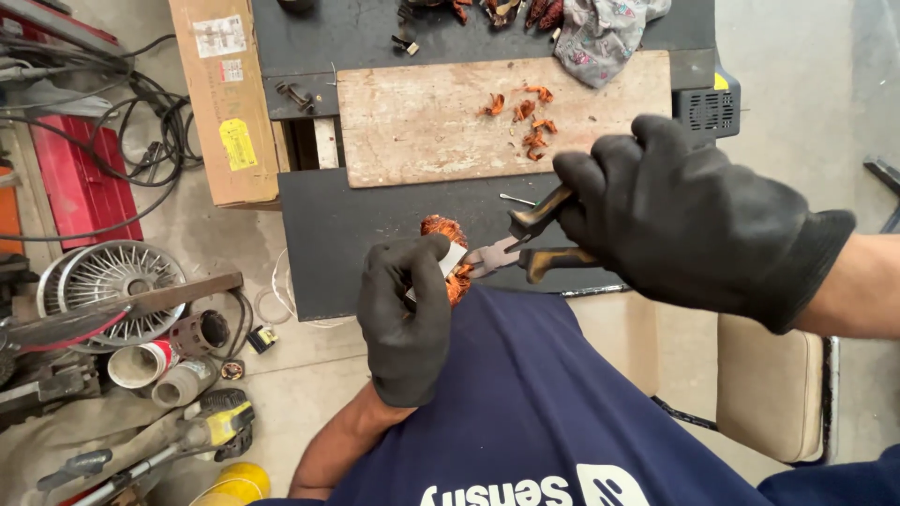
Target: Dismantling a motor stator to remove copper windings and plastic parts using pliers and a screwdriver
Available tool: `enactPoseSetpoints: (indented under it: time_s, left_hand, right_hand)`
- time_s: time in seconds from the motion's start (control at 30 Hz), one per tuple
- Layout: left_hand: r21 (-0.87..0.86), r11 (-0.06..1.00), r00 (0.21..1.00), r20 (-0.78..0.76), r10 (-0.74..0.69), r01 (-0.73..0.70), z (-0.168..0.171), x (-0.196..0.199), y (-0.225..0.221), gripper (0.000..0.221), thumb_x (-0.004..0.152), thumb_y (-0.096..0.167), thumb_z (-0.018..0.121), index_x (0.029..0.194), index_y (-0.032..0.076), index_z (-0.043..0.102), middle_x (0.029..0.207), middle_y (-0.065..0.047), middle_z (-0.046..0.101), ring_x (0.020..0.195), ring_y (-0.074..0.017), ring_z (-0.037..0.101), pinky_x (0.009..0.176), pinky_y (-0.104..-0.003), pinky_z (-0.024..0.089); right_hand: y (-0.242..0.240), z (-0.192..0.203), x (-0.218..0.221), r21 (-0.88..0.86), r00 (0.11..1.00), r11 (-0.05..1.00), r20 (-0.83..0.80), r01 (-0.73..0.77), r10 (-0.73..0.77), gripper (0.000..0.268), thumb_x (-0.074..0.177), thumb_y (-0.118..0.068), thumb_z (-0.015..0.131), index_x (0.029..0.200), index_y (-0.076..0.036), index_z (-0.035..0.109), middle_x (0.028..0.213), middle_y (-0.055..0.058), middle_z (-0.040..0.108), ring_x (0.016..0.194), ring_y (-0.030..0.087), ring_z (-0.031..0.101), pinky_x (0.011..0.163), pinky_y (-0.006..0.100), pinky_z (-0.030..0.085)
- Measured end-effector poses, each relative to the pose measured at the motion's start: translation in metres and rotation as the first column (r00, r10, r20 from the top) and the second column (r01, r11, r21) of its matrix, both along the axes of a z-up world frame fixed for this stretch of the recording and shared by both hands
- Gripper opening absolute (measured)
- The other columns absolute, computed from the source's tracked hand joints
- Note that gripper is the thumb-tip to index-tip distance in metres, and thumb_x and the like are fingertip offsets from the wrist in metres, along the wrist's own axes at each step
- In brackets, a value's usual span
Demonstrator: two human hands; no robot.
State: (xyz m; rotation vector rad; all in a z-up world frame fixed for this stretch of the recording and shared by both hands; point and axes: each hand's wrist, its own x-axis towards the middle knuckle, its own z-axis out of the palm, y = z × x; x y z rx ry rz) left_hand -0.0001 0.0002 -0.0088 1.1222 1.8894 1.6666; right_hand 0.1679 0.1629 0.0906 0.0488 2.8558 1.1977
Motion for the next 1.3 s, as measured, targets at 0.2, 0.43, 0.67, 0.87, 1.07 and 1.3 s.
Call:
enactPoseSetpoints:
  time_s: [0.2, 0.43, 0.67, 0.87, 1.07, 1.3]
  left_hand:
    - [0.082, 0.997, 0.991, -0.134, 0.018, -0.007, -0.008, -0.001, 0.001, 0.011, 0.100, -0.007, 0.054, 0.097, -0.002, 0.063, 0.094, -0.016, 0.068, 0.087, -0.0253, 0.067, 0.082, -0.036, 0.056]
    - [0.189, 0.978, 0.956, -0.258, 0.138, -0.090, -0.032, -0.011, 0.011, 0.009, 0.097, -0.006, 0.061, 0.100, 0.000, 0.067, 0.091, -0.014, 0.069, 0.077, -0.0252, 0.066, 0.070, -0.031, 0.055]
    - [0.217, 0.976, 0.874, -0.476, 0.096, 0.011, -0.094, -0.011, 0.037, 0.007, 0.094, 0.002, 0.069, 0.095, 0.008, 0.066, 0.087, -0.006, 0.074, 0.066, -0.0267, 0.065, 0.052, -0.032, 0.052]
    - [-0.093, 0.993, 0.998, 0.011, -0.069, 0.070, -0.155, -0.022, 0.033, 0.011, 0.104, 0.019, 0.065, 0.098, 0.011, 0.067, 0.088, -0.009, 0.078, 0.076, -0.0246, 0.076, 0.062, -0.037, 0.058]
    - [-0.323, 0.946, 0.917, 0.370, 0.148, -0.023, -0.143, -0.021, 0.015, 0.017, 0.099, 0.030, 0.068, 0.090, 0.018, 0.077, 0.084, -0.004, 0.079, 0.081, -0.0097, 0.071, 0.073, -0.028, 0.056]
    - [-0.233, 0.971, 0.961, 0.277, 0.018, 0.049, -0.096, -0.017, -0.001, 0.014, 0.101, 0.021, 0.067, 0.092, 0.014, 0.076, 0.088, -0.008, 0.079, 0.092, -0.0169, 0.076, 0.086, -0.031, 0.058]
  right_hand:
    - [-0.012, -0.007, -0.002, 0.169, 0.999, 0.986, 0.044, 0.005, -0.012, 0.054, 0.125, -0.032, 0.036, 0.074, -0.019, 0.042, 0.060, -0.001, 0.034, 0.051, 0.011, 0.029, 0.045, 0.028, 0.017]
    - [-0.016, -0.045, -0.007, 0.030, 0.974, 0.973, -0.010, 0.227, -0.227, 0.026, 0.119, -0.031, 0.034, 0.102, -0.020, 0.051, 0.068, -0.004, 0.038, 0.052, 0.012, 0.036, 0.048, 0.030, 0.023]
    - [0.033, -0.160, 0.002, -0.665, 0.935, 0.676, 0.100, 0.317, -0.340, 0.048, 0.103, -0.053, 0.049, 0.086, -0.008, 0.056, 0.065, 0.012, 0.055, 0.057, 0.038, 0.061, 0.055, 0.051, 0.054]
    - [0.010, -0.164, 0.022, -0.861, 0.753, 0.124, 0.351, 0.494, -0.557, 0.044, 0.093, -0.062, 0.058, 0.103, -0.020, 0.063, 0.082, 0.010, 0.071, 0.088, 0.039, 0.072, 0.080, 0.048, 0.057]
    - [-0.022, -0.156, 0.049, -0.866, 0.660, -0.273, 0.496, 0.418, -0.564, 0.055, 0.082, -0.024, 0.069, 0.134, -0.021, 0.051, 0.123, 0.005, 0.074, 0.111, 0.035, 0.071, 0.092, 0.050, 0.059]
    - [-0.017, -0.136, 0.077, -0.975, 0.857, 0.114, 0.107, 0.189, -0.504, 0.036, 0.069, -0.009, 0.070, 0.099, -0.012, 0.052, 0.091, 0.009, 0.062, 0.082, 0.037, 0.071, 0.061, 0.046, 0.057]
